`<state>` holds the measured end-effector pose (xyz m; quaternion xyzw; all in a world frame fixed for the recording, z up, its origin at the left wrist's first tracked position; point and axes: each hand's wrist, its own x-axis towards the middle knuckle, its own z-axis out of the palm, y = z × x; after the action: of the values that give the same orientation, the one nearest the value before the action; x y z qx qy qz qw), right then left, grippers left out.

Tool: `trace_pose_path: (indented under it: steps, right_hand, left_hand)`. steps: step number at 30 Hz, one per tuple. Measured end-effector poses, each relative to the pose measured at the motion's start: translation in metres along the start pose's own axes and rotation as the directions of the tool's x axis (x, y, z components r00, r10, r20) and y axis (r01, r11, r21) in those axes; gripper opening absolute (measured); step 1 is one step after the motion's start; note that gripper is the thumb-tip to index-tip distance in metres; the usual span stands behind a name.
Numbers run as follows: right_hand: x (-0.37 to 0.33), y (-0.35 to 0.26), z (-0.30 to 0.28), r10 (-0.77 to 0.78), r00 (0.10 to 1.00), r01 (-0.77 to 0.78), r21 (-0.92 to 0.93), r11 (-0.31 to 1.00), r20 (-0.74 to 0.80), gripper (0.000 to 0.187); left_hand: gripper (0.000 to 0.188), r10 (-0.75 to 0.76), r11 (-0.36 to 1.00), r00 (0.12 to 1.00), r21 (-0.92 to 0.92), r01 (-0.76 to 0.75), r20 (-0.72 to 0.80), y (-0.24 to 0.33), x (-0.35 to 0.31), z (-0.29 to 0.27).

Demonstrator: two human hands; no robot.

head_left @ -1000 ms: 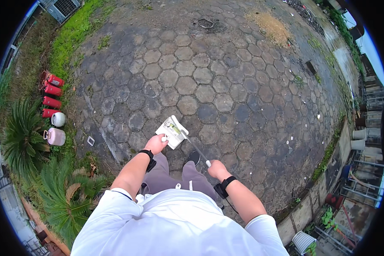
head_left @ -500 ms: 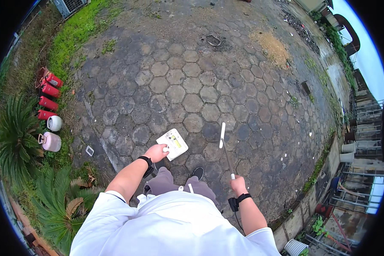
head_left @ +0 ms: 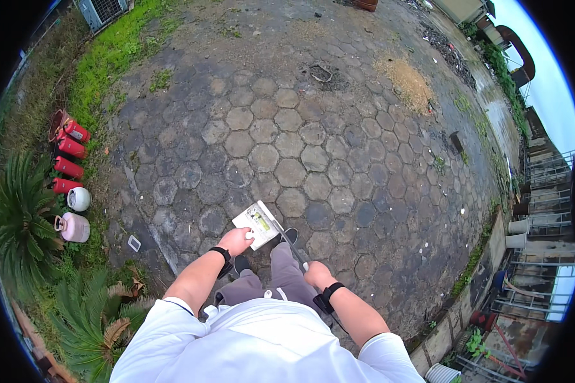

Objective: Sweep trash and debris into a dustpan on an outdoor rooftop.

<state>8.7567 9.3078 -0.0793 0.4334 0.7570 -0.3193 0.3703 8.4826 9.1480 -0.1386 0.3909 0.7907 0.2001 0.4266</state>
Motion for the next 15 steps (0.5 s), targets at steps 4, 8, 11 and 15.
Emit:
trace_pose_path:
  steps: [4,8,11,15]
  right_hand:
    - [-0.004,0.023,-0.052,-0.070,0.997,0.070,0.259,0.963,-0.010,0.044]
    - [0.009,0.066,-0.108,-0.013,0.998,-0.013,0.466,0.885,0.053,0.047]
    - [0.041,0.091,-0.132,-0.025,0.998,0.057,0.575,0.816,-0.063,0.048]
    - [0.089,0.097,-0.151,-0.046,0.950,0.164,0.368,0.915,-0.310,0.046]
  left_hand:
    - [0.035,0.017,0.999,0.999,0.039,-0.015,-0.036,0.010,0.017,-0.023]
    - [0.034,-0.085,0.994,0.990,-0.071,0.077,-0.110,0.027,0.032,-0.059]
    - [0.032,-0.113,0.989,0.980,-0.109,0.095,-0.165,0.040,0.049,-0.086]
    - [0.031,-0.135,0.987,0.958,-0.114,0.109,-0.253,0.038,0.081,-0.113]
